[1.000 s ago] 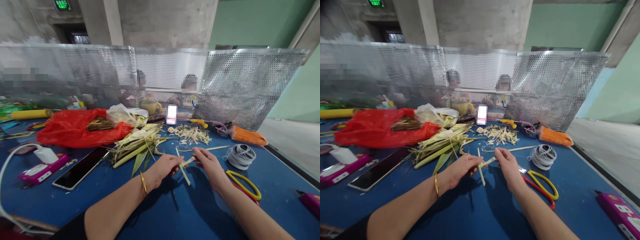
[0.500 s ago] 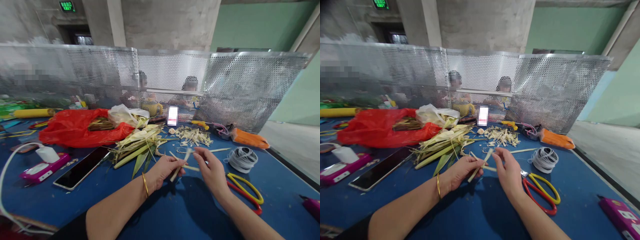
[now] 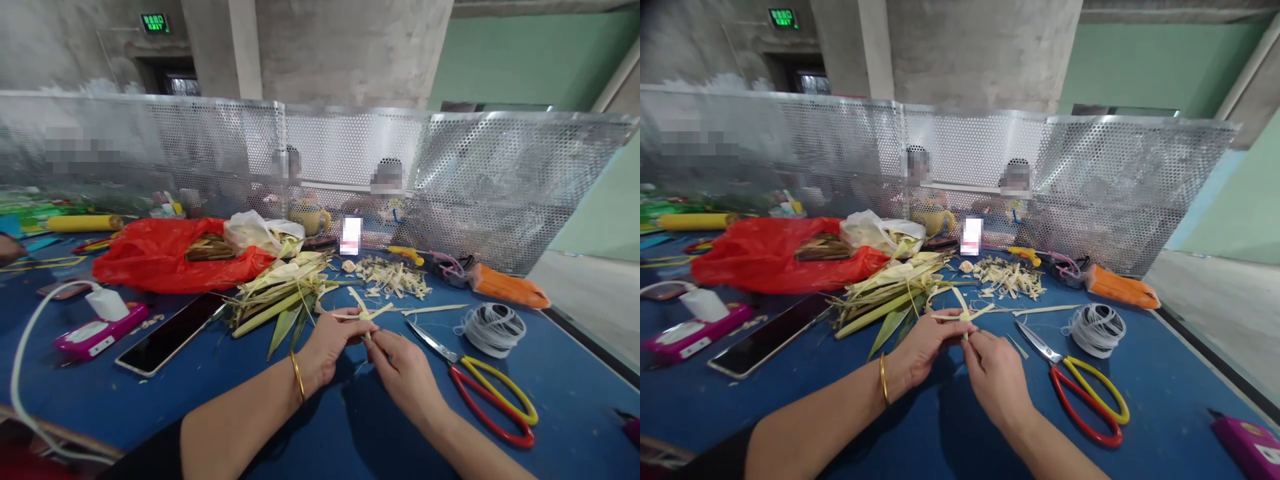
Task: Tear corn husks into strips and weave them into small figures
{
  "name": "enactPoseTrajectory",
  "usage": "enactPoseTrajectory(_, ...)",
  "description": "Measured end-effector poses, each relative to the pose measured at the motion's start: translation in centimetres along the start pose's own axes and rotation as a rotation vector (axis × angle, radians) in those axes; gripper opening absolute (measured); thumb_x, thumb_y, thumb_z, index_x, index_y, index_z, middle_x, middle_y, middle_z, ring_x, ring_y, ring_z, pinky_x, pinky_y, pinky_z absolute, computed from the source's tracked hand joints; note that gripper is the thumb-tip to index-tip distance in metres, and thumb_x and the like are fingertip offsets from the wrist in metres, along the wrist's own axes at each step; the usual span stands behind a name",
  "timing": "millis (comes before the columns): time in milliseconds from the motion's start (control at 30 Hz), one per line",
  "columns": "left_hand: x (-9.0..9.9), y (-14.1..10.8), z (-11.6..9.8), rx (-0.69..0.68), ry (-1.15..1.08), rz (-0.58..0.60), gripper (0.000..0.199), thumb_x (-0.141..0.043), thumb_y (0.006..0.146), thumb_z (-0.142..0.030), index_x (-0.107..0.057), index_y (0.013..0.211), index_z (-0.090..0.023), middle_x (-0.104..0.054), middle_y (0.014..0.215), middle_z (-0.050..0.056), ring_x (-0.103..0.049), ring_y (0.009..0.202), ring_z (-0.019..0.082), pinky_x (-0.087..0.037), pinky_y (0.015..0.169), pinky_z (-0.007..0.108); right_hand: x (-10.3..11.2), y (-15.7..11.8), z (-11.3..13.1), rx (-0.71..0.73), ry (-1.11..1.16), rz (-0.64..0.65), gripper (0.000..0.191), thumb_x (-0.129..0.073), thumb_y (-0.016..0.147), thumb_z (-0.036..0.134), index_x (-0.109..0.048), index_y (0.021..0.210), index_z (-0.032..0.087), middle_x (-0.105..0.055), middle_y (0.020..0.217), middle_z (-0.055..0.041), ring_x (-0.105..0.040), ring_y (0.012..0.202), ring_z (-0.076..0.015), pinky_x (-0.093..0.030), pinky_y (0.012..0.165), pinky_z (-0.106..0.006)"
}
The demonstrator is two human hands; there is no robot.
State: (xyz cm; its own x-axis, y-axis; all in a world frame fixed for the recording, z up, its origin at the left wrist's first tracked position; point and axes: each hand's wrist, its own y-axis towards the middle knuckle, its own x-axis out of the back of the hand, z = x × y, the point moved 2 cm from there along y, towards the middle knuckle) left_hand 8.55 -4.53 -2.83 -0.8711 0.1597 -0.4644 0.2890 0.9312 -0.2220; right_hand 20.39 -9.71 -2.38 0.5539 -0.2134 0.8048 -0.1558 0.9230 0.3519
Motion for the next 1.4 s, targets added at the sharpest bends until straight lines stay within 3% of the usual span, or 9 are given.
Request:
enactPoseTrajectory(167, 0.0, 0.1, 0.4, -0.010, -0.026, 0.001, 0.039, -0.084, 0.046, -0.017, -0.060, 0.077, -0.012, -0.067, 0.063, 0.003, -0.060, 0.060, 0.012, -0.045, 0.064, 0.024, 0.2, -0.1, 0.3, 0.051, -0.021, 0.020, 0.033, -0.038, 0.094, 0.027, -0.045, 0.063, 0.020, -0.057, 0.068, -0.0005, -0.052, 0.065, -0.0133, -0.030, 0.062, -0.025)
enactPoseTrajectory(267, 0.1, 0.1, -0.1, 0.035, 0.008, 0.064, 0.039, -0.083, 0.050, -0.022, -0.061, 0.081, -0.012, -0.069, 0.068, 0.004, -0.062, 0.063, 0.013, -0.047, 0.065, 0.023, 0.2, -0.1, 0.1, 0.033, -0.070, -0.004, 0.031, -0.038, 0.094, 0.028, -0.047, 0.066, 0.020, -0.058, 0.069, -0.0008, -0.052, 0.064, -0.0135, -0.029, 0.061, -0.025)
enactPoseTrajectory(500, 1.4, -0.1, -2.3, 0.272, 0.068, 0.208, 0.047, -0.064, 0.069, -0.058, -0.061, 0.087, -0.015, -0.072, 0.077, 0.009, -0.067, 0.068, 0.020, -0.049, 0.062, 0.027, 1.6, 0.3, 0.0, 0.177, -0.273, -0.013, 0.030, -0.040, 0.093, 0.021, -0.051, 0.065, 0.019, -0.056, 0.063, 0.0002, -0.052, 0.062, -0.0130, -0.029, 0.067, -0.027)
enactPoseTrajectory(700, 1.2, -0.2, -2.4, 0.133, 0.321, 0.197, 0.031, -0.075, 0.065, -0.040, -0.064, 0.079, -0.015, -0.071, 0.075, 0.004, -0.066, 0.068, 0.016, -0.045, 0.061, 0.023, 2.3, 0.6, 0.1, 0.251, -0.301, 0.059, 0.027, -0.041, 0.091, 0.018, -0.052, 0.066, 0.019, -0.056, 0.063, 0.0010, -0.050, 0.061, -0.0122, -0.030, 0.071, -0.027)
enactPoseTrajectory(833, 0.9, -0.2, -1.5, 0.063, 0.354, 0.102, 0.028, -0.072, 0.069, -0.039, -0.064, 0.077, -0.014, -0.068, 0.069, 0.003, -0.063, 0.061, 0.012, -0.043, 0.059, 0.022, 1.8, 0.6, -0.7, 0.084, -0.210, 0.095, 0.028, -0.044, 0.091, 0.027, -0.050, 0.065, 0.019, -0.056, 0.064, 0.0010, -0.050, 0.061, -0.0128, -0.028, 0.062, -0.025)
enactPoseTrajectory(967, 0.9, 0.2, -0.7, 0.051, 0.343, 0.097, 0.028, -0.072, 0.069, -0.036, -0.065, 0.083, -0.013, -0.069, 0.074, 0.004, -0.064, 0.062, 0.013, -0.041, 0.054, 0.020, 1.2, 0.6, -1.3, -0.101, -0.095, 0.117, 0.033, -0.044, 0.091, 0.033, -0.045, 0.061, 0.020, -0.051, 0.057, 0.0028, -0.044, 0.053, -0.0115, -0.021, 0.052, -0.025)
enactPoseTrajectory(1100, 0.9, 0.5, -0.1, 0.015, 0.366, 0.086, 0.025, -0.072, 0.069, -0.028, -0.067, 0.088, -0.012, -0.068, 0.067, 0.003, -0.061, 0.055, 0.011, -0.038, 0.050, 0.019, 0.9, 0.3, -1.0, -0.080, 0.020, 0.129, 0.034, -0.042, 0.092, 0.034, -0.046, 0.062, 0.020, -0.051, 0.057, 0.0033, -0.046, 0.056, -0.0109, -0.024, 0.053, -0.023)
enactPoseTrajectory(1200, 0.9, 0.3, -0.1, 0.048, 0.344, 0.087, 0.027, -0.071, 0.070, -0.025, -0.068, 0.093, -0.012, -0.065, 0.062, 0.001, -0.057, 0.050, 0.009, -0.039, 0.049, 0.019, 0.7, 0.2, -0.8, -0.026, 0.045, 0.128, 0.032, -0.042, 0.092, 0.031, -0.048, 0.062, 0.020, -0.054, 0.059, 0.0029, -0.046, 0.057, -0.0108, -0.025, 0.055, -0.023)
enactPoseTrajectory(1400, 1.0, -0.1, -0.4, 0.168, 0.319, 0.094, 0.030, -0.070, 0.071, -0.025, -0.066, 0.097, -0.011, -0.068, 0.068, 0.005, -0.063, 0.058, 0.012, -0.043, 0.054, 0.020, 0.7, 0.1, -0.6, -0.081, -0.071, 0.089, 0.035, -0.043, 0.091, 0.032, -0.047, 0.058, 0.019, -0.051, 0.055, 0.0023, -0.045, 0.054, -0.0113, -0.023, 0.054, -0.025)
